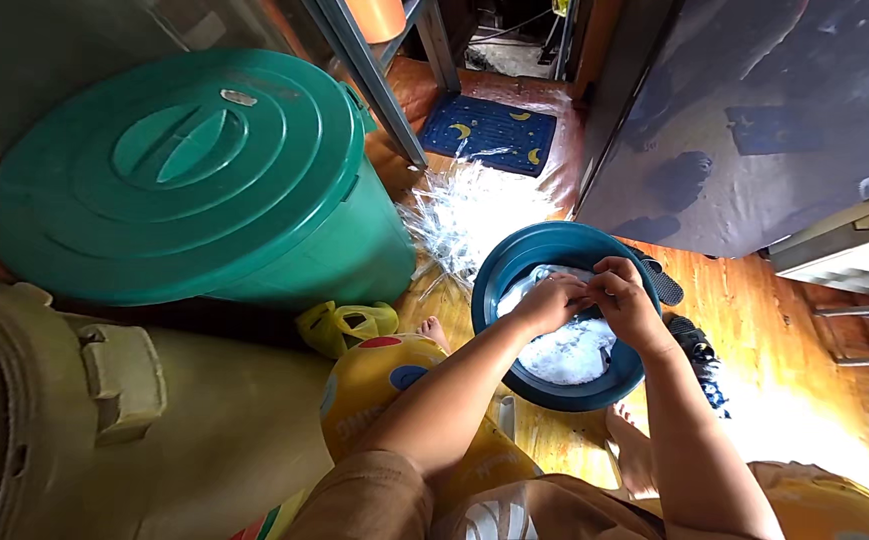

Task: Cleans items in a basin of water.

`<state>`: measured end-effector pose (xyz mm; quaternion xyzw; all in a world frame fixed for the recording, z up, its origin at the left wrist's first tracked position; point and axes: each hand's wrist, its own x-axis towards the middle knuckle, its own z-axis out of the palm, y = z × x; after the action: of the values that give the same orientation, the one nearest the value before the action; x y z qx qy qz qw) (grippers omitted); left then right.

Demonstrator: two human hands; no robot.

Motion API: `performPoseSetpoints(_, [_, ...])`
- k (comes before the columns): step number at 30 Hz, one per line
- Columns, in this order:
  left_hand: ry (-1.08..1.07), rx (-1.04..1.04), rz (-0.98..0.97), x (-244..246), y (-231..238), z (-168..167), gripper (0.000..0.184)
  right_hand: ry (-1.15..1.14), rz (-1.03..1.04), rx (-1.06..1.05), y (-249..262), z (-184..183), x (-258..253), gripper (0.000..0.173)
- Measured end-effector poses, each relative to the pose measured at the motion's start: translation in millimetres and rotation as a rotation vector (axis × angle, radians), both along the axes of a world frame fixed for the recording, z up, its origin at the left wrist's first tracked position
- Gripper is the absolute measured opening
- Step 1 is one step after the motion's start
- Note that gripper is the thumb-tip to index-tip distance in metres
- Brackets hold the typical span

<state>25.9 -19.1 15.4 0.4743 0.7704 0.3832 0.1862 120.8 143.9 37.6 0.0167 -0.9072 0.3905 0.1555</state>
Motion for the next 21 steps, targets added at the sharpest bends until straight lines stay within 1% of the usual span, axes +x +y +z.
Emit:
performPoseSetpoints(6, [-0.005,-0.194,-0.034,-2,0,1,0.034,0.122,-0.028,-0.015,0,24,0,0.011])
performPoseSetpoints(15, [-0.001,-0.26,-0.036,-4,-3,-18,0.044,0.186,-0.048,0.013,4,53,-1,0.012])
performPoseSetpoints(21, [-0.01,-0.336,-0.076,-4,-4,-25,0.045,0.237,-0.046,0.011,7,69,2,0.012])
